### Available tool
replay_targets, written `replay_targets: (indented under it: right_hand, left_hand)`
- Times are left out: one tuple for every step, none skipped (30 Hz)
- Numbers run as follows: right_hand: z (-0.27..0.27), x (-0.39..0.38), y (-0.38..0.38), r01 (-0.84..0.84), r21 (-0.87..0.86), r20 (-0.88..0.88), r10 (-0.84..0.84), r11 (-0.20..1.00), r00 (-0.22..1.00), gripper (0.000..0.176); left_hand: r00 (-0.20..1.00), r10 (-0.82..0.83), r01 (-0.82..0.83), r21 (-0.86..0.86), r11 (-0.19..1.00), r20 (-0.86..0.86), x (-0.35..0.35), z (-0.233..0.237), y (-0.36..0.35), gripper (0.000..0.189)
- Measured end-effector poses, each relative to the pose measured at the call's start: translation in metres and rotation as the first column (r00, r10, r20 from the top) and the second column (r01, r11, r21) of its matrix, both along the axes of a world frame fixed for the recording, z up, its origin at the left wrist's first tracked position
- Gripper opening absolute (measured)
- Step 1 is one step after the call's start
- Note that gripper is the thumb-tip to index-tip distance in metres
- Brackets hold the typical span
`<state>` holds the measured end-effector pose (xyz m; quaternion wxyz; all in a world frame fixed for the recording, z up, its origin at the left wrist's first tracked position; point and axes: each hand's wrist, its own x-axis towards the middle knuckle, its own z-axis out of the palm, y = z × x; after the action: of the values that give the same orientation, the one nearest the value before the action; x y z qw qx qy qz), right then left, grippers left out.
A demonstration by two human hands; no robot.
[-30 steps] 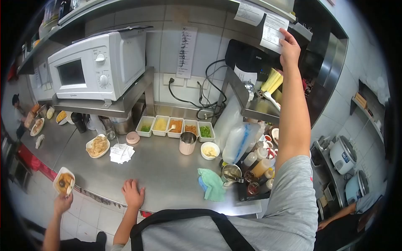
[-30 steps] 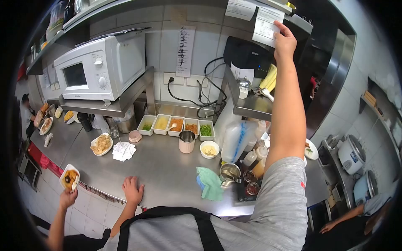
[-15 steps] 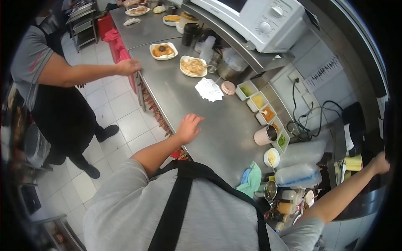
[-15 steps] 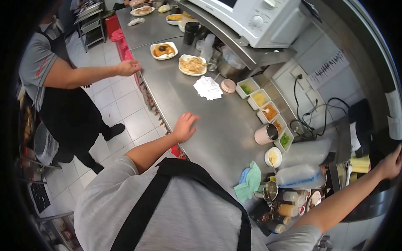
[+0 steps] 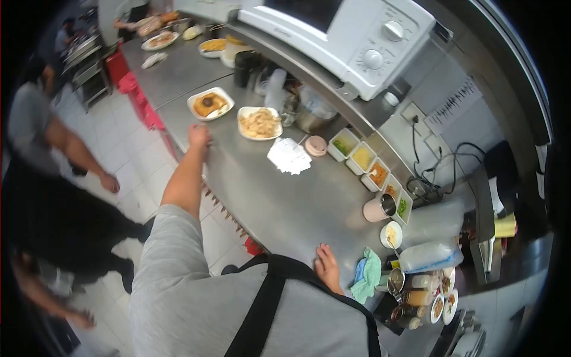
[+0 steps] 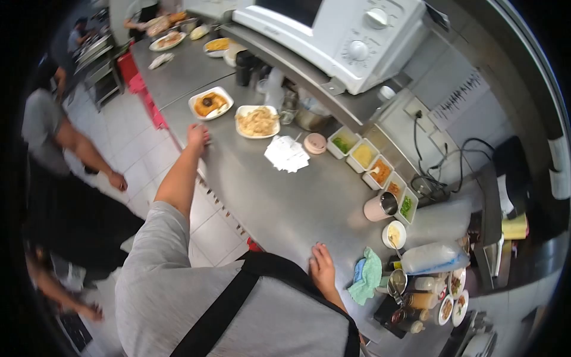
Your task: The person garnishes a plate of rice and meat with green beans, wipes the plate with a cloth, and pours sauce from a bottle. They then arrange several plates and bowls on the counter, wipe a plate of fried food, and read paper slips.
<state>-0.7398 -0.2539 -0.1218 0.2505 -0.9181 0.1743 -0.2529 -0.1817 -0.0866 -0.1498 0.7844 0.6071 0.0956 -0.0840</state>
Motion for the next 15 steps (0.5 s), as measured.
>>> replay_targets:
  right_hand:
    - [-0.004,0.001,0.006,0.021,-0.094,-0.012,-0.022,0.995,1.0,0.022]
    - [-0.008,0.001,0.009,0.041,-0.183,-0.029,-0.047,0.982,0.998,0.024]
    - [-0.008,0.002,0.008,0.036,-0.177,-0.027,-0.042,0.984,0.999,0.024]
    - [-0.007,0.004,0.005,0.044,-0.164,-0.024,-0.048,0.985,0.999,0.025]
    - [-0.008,0.003,0.003,0.07,-0.151,-0.015,-0.073,0.986,0.997,0.025]
    - [-0.013,0.001,-0.002,0.07,-0.155,-0.016,-0.073,0.985,0.997,0.026]
    - [-0.01,0.001,-0.005,0.086,-0.162,-0.031,-0.092,0.983,0.995,0.027]
    - [-0.008,0.001,-0.005,0.099,-0.163,-0.043,-0.107,0.982,0.993,0.029]
    - [-0.007,0.001,-0.007,0.106,-0.159,-0.056,-0.116,0.982,0.992,0.03]
    - [-0.006,0.001,-0.01,0.105,-0.155,-0.068,-0.117,0.982,0.991,0.031]
    - [-0.01,-0.002,-0.008,0.097,-0.156,-0.08,-0.11,0.983,0.991,0.032]
    - [-0.014,-0.005,-0.004,0.093,-0.161,-0.067,-0.105,0.983,0.992,0.032]
    - [-0.015,-0.005,-0.006,0.092,-0.18,-0.05,-0.103,0.979,0.993,0.032]
    - [-0.016,-0.006,-0.01,0.095,-0.205,-0.033,-0.104,0.974,0.994,0.032]
    - [-0.019,-0.008,-0.011,0.079,-0.161,-0.04,-0.087,0.984,0.995,0.033]
  left_hand:
    - [1.0,-0.019,0.019,-0.004,1.0,-0.015,0.012,0.005,-0.002,0.041]
    - [0.999,-0.039,0.039,-0.004,0.999,-0.033,0.018,0.01,-0.003,0.042]
    - [0.997,-0.066,0.065,-0.015,0.998,-0.03,0.027,0.008,-0.005,0.042]
    - [0.994,-0.104,0.104,-0.017,0.994,-0.026,0.037,0.004,-0.008,0.043]
    - [0.981,-0.196,0.195,-0.044,0.98,-0.017,0.054,-0.009,-0.008,0.039]
    - [0.983,-0.18,0.177,-0.075,0.981,-0.03,0.06,-0.012,-0.012,0.035]
    - [0.984,-0.18,0.18,-0.069,0.981,0.007,0.076,-0.028,-0.014,0.031]
    - [0.988,-0.155,0.156,-0.073,0.985,0.017,0.089,-0.035,-0.016,0.03]
    - [0.992,-0.122,0.123,-0.068,0.99,0.015,0.093,-0.036,-0.015,0.028]
    - [0.99,-0.131,0.134,-0.068,0.989,0.043,0.098,-0.037,-0.011,0.028]
    - [0.987,-0.143,0.149,-0.087,0.985,0.071,0.102,-0.044,-0.003,0.029]
    - [0.953,-0.237,0.256,-0.085,0.963,0.186,0.104,-0.053,0.01,0.033]
    - [0.926,-0.302,0.331,-0.1,0.938,0.226,0.107,-0.061,0.024,0.037]
    - [0.891,-0.364,0.406,-0.118,0.906,0.27,0.108,-0.067,0.033,0.042]
    - [0.899,-0.366,0.392,-0.068,0.918,0.238,0.098,-0.063,0.043,0.044]
